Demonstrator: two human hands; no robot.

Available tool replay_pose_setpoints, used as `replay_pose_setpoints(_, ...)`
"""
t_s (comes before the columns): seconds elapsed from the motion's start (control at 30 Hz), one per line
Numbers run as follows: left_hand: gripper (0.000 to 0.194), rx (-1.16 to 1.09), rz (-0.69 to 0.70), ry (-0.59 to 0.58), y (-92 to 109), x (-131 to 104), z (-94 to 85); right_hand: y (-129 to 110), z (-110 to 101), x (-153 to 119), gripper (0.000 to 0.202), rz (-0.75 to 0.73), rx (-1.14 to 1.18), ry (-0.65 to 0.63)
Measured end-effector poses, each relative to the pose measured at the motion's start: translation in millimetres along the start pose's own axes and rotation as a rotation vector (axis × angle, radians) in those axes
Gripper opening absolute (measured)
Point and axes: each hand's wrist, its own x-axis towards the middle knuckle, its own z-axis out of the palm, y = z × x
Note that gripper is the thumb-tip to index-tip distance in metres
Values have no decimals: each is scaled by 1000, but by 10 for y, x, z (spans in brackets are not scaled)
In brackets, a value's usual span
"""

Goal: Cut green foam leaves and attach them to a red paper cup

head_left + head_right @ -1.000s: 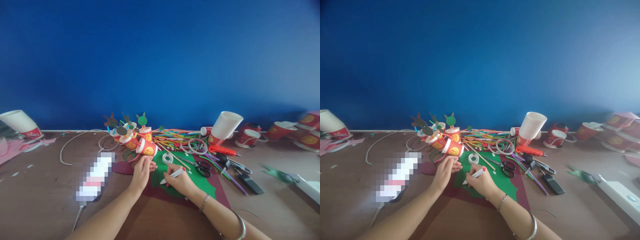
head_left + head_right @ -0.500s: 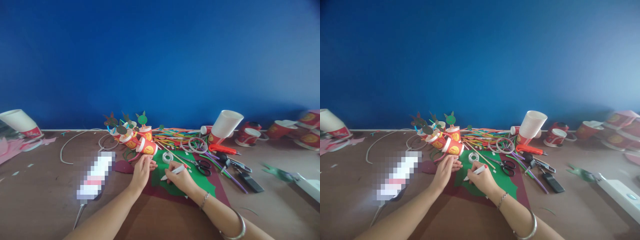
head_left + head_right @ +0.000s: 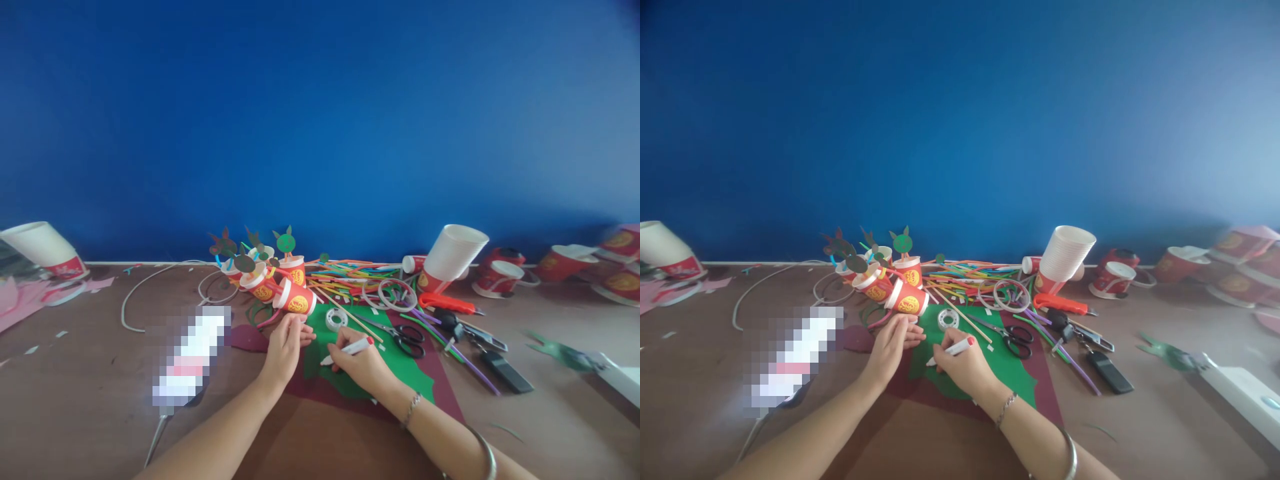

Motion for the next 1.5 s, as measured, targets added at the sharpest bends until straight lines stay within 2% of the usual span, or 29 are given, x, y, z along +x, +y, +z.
replay_pose_setpoints(1.5,42,34,-11,4,12,3,4,1,-9,-3,20,14,8,-29)
